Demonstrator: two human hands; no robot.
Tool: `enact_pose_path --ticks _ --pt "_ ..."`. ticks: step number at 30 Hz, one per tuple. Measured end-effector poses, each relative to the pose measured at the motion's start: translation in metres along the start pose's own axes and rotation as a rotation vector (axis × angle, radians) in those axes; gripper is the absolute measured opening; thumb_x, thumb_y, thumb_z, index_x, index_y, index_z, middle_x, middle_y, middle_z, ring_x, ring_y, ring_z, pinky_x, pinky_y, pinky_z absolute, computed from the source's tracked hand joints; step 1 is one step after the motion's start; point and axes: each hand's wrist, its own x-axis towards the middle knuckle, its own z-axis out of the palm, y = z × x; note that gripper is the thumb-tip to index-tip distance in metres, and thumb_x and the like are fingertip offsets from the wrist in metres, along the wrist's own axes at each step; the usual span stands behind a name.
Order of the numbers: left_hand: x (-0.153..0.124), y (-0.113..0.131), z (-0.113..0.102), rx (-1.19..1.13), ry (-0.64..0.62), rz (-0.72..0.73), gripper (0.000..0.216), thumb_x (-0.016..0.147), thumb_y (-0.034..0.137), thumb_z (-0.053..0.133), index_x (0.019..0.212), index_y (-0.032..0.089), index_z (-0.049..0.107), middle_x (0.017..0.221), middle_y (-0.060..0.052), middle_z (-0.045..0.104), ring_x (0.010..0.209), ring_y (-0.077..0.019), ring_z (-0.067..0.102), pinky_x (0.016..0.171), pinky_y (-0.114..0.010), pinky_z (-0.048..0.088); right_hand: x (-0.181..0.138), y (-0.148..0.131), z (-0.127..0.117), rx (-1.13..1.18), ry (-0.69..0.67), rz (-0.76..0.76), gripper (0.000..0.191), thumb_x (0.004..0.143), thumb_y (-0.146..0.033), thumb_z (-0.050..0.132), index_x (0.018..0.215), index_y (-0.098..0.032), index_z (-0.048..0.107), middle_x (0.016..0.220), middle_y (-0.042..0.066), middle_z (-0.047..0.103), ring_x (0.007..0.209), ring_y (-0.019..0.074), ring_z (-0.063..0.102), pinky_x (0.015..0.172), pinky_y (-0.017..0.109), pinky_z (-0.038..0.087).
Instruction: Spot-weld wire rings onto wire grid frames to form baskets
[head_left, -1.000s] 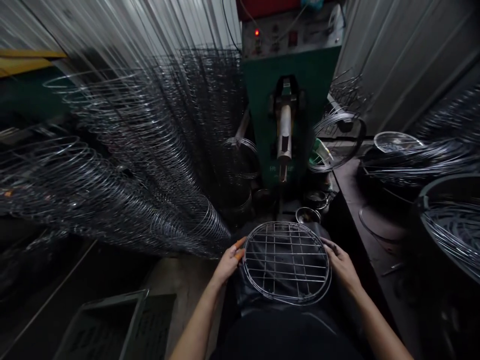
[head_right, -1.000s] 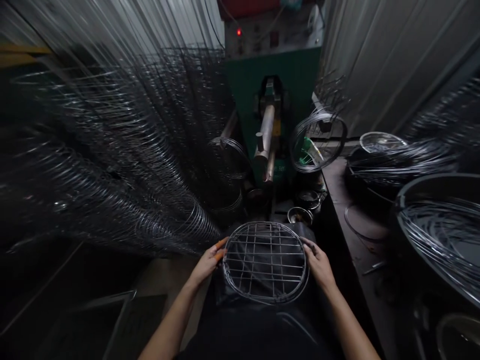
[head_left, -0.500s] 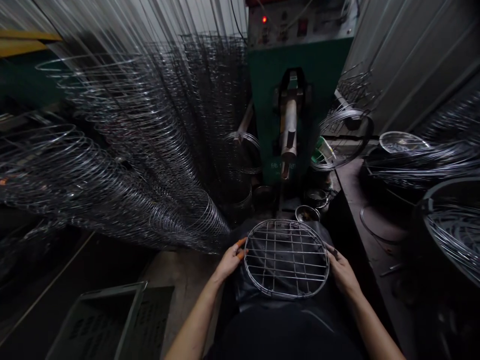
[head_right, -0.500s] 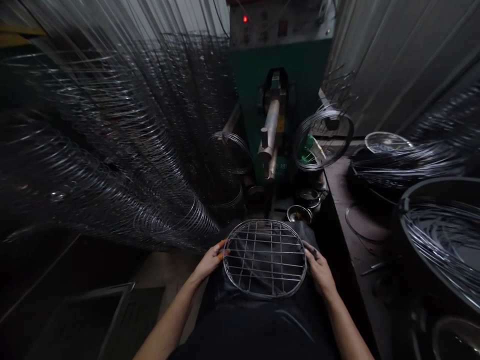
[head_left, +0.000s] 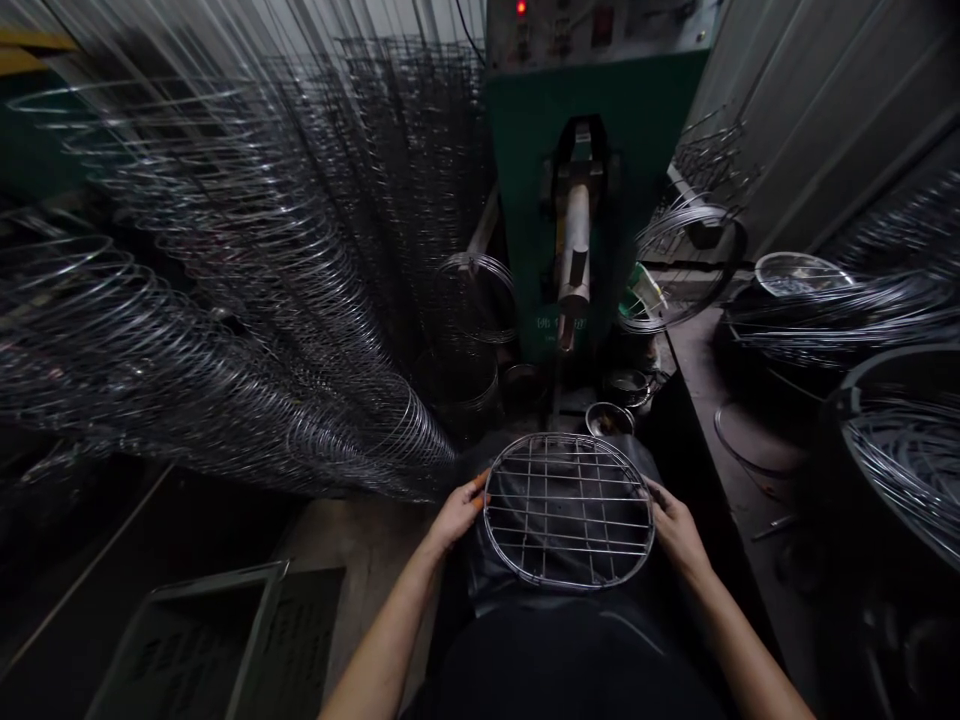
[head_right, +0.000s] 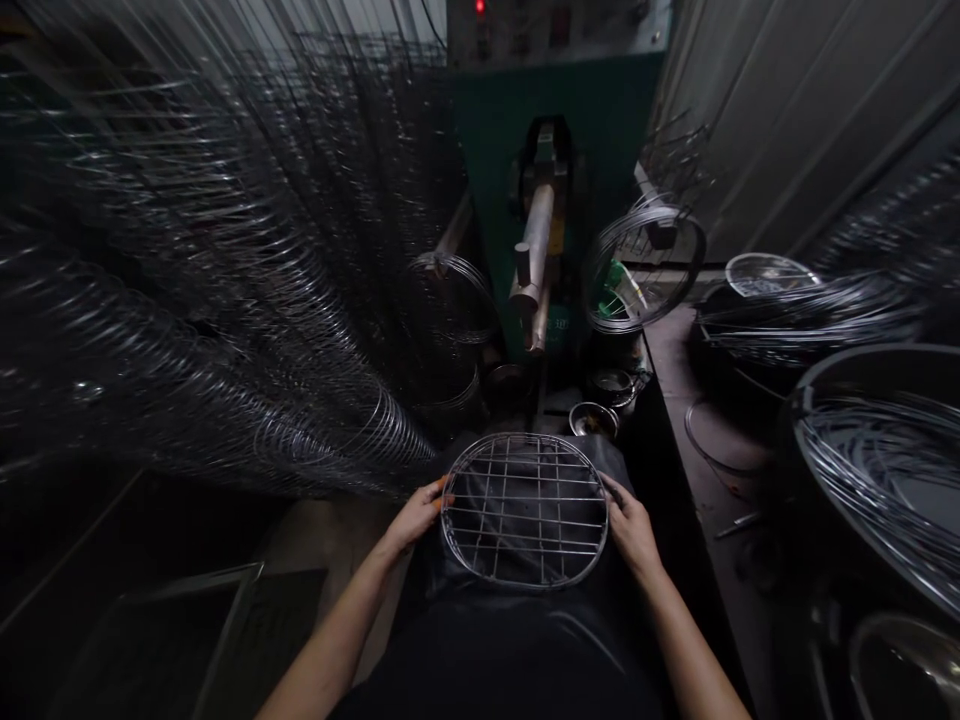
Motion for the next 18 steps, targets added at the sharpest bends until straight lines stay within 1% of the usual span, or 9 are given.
enact_pose_path --ticks 3,6,11,13,16,18 --pt "-0.001 0.001 -0.001 0.044 -0.024 0.009 0.051 0.068 0.036 0.063 0.115 0.018 0.06 0.122 -0.005 0.06 0.119 -0.0287 0.048 0.107 -0.044 0.027 0.002 -0.002 0.002 -0.039 -0.007 -0.017 0.056 0.069 -0.061 0.057 0.106 -0.02 0.067 0.108 0.01 0.067 0.106 0.0297 0.058 0.095 0.043 0.042" --pt "-0.003 0.004 -0.001 0.05 -0.032 0.011 0.053 0.068 0.038 0.064 0.117 0.018 0.058 0.126 -0.005 0.056 0.123 -0.0281 0.045 0.109 -0.043 0.026 0.003 0.002 0.002 -0.06 -0.015 -0.023 0.055 0.07 -0.06 0.057 0.106 -0.02 0.067 0.108 0.009 0.067 0.105 0.029 0.059 0.094 0.042 0.044" --pt "-0.006 0.007 -0.001 -0.015 -0.054 0.004 0.053 0.066 0.04 0.069 0.115 0.019 0.06 0.127 -0.005 0.056 0.127 -0.0267 0.04 0.111 -0.04 0.023 0.005 0.012 -0.002 -0.095 -0.006 -0.013 0.054 0.069 -0.058 0.058 0.106 -0.021 0.067 0.106 0.009 0.068 0.104 0.0295 0.06 0.095 0.043 0.042" --pt "-0.008 0.007 -0.001 -0.099 -0.031 -0.035 0.056 0.063 0.038 0.073 0.114 0.019 0.061 0.124 -0.006 0.058 0.124 -0.0269 0.044 0.109 -0.04 0.025 0.004 0.013 -0.003 -0.075 -0.027 -0.005 0.053 0.068 -0.057 0.059 0.107 -0.022 0.067 0.108 0.008 0.068 0.105 0.0291 0.059 0.096 0.043 0.041" --pt "-0.01 0.008 0.002 -0.256 0.032 -0.152 0.061 0.058 0.036 0.077 0.115 0.018 0.06 0.113 -0.007 0.065 0.112 -0.0264 0.054 0.104 -0.039 0.033 0.001 0.013 -0.003 -0.02 -0.068 0.004 0.053 0.069 -0.054 0.061 0.111 -0.022 0.064 0.112 0.007 0.066 0.109 0.028 0.057 0.098 0.043 0.04" --pt "-0.01 0.009 0.004 -0.314 0.054 -0.199 0.065 0.054 0.035 0.079 0.114 0.018 0.061 0.105 -0.007 0.068 0.106 -0.0256 0.058 0.101 -0.039 0.036 -0.002 0.013 -0.003 0.003 -0.054 0.009 0.053 0.069 -0.053 0.061 0.112 -0.021 0.064 0.113 0.007 0.065 0.11 0.0282 0.056 0.099 0.044 0.039"
